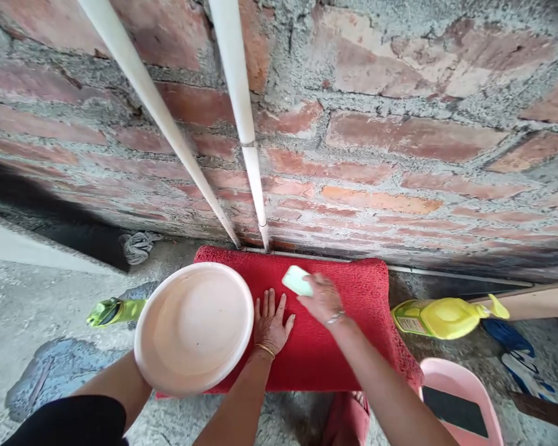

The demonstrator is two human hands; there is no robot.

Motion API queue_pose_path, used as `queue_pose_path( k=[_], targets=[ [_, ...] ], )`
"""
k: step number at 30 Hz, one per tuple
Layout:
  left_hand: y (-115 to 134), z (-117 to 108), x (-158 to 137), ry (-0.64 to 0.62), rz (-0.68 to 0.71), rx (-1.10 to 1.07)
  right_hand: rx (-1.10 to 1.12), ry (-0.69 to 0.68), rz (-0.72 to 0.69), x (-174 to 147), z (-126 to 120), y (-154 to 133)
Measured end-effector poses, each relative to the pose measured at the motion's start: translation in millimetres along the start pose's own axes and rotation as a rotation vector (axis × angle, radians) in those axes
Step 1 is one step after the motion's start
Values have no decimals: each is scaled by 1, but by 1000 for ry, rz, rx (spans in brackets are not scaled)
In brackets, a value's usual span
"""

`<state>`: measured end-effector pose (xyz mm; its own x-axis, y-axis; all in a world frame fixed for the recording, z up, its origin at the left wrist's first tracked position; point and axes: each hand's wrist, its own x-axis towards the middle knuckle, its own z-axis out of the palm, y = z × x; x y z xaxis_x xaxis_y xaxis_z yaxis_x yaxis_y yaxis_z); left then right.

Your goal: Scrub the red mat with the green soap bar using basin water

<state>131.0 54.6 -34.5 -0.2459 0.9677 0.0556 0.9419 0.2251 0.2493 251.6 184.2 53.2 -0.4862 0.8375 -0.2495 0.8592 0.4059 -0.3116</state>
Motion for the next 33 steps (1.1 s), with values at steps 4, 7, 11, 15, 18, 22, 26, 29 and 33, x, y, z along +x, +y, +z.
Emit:
queue_pose_path(
  k=[4,7,11,15,18,22,26,29,33],
  targets=[
    [-3,2,1,-74,21,36,-10,-76,-163,33,23,-69],
    [-3,5,2,-60,32,40,-6,-100,-146,40,31,-64],
    [0,8,3,14,16,1,-5,-64,17,22,18,4],
    [1,7,3,23,10,16,-59,15,264,-22,-13,102],
    [2,8,2,21,16,45,-106,41,521,-67,-36,166],
    [4,6,3,-28,8,89,-158,63,792,-114,-52,207],
    [4,-8,11,-164,5,120,-99,140,662,-132,-35,172],
    [2,-26,8,-324,28,122,-72,141,422,-132,-8,113],
    [-2,-45,-26,-531,62,169,-107,40,261,-130,16,62]
  ],
)
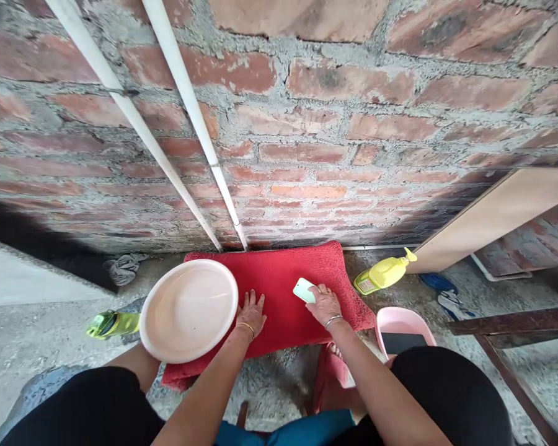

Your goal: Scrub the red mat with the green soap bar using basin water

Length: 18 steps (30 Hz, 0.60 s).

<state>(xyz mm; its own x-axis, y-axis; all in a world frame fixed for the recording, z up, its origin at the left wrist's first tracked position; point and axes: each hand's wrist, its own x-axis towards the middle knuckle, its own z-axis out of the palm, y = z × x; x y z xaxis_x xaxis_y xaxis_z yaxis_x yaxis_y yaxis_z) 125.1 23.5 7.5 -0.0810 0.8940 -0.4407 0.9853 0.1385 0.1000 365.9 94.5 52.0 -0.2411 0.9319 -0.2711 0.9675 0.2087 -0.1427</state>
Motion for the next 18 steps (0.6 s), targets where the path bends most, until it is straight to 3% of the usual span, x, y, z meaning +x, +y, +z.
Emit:
queue_pose_path(
  k=[3,8,10,13,18],
  targets=[
    [-2,11,-36,-115,1,44,-14,-61,75,-4,-2,16],
    [-7,13,-66,-197,-27,40,-32,-39,494,-19,-26,86],
    [-7,9,-69,-226,-45,10,-27,-21,560,-24,-31,94],
    [-6,5,-73,-261,-64,-17,28,-24,373,-27,-25,68],
    [-10,5,-88,-333,-84,6,1,-132,-160,-39,8,-45]
  ],
)
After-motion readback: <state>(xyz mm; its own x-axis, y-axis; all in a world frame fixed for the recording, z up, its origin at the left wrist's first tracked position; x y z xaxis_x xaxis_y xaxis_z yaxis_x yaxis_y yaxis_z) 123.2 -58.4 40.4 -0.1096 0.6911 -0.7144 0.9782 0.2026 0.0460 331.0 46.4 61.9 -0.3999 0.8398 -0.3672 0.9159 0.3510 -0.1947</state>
